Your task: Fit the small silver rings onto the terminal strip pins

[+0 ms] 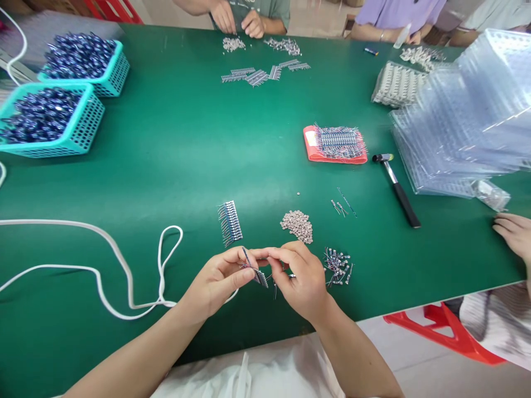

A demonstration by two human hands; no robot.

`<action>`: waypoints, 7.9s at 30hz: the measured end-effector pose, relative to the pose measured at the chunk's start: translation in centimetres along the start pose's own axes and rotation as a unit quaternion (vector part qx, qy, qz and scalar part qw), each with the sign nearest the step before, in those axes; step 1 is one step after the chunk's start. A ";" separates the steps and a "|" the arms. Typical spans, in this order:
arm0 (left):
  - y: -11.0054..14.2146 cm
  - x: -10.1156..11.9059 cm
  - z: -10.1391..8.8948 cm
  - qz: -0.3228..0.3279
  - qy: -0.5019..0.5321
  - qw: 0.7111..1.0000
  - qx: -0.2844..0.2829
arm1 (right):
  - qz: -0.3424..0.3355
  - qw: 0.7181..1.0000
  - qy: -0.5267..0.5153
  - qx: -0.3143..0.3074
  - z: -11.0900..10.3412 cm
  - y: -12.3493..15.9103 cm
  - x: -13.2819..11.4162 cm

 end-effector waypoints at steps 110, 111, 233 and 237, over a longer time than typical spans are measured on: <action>1.4 2.5 1.0 0.114 -0.200 0.972 0.040 | 0.004 0.998 0.058 0.027 -0.9 -0.1 0.1; 1.5 2.6 1.0 0.115 -0.202 0.972 0.039 | -0.003 0.998 0.064 0.025 -0.9 -0.1 0.0; 0.3 1.1 0.1 0.009 0.089 0.996 0.001 | -0.024 0.999 0.021 0.024 -1.0 -0.1 -0.5; 0.1 0.8 -0.1 -0.006 0.127 0.992 0.008 | -0.040 0.999 0.032 0.015 -1.0 0.0 -0.6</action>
Point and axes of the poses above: each hand's wrist, its own y-axis away from the middle knuckle, its own z-axis out of the palm, x = y × z, the point moved 9 cm from there along -y, towards the middle knuckle, and after that the axes turned 6 degrees about -z, right-handed, at the moved point
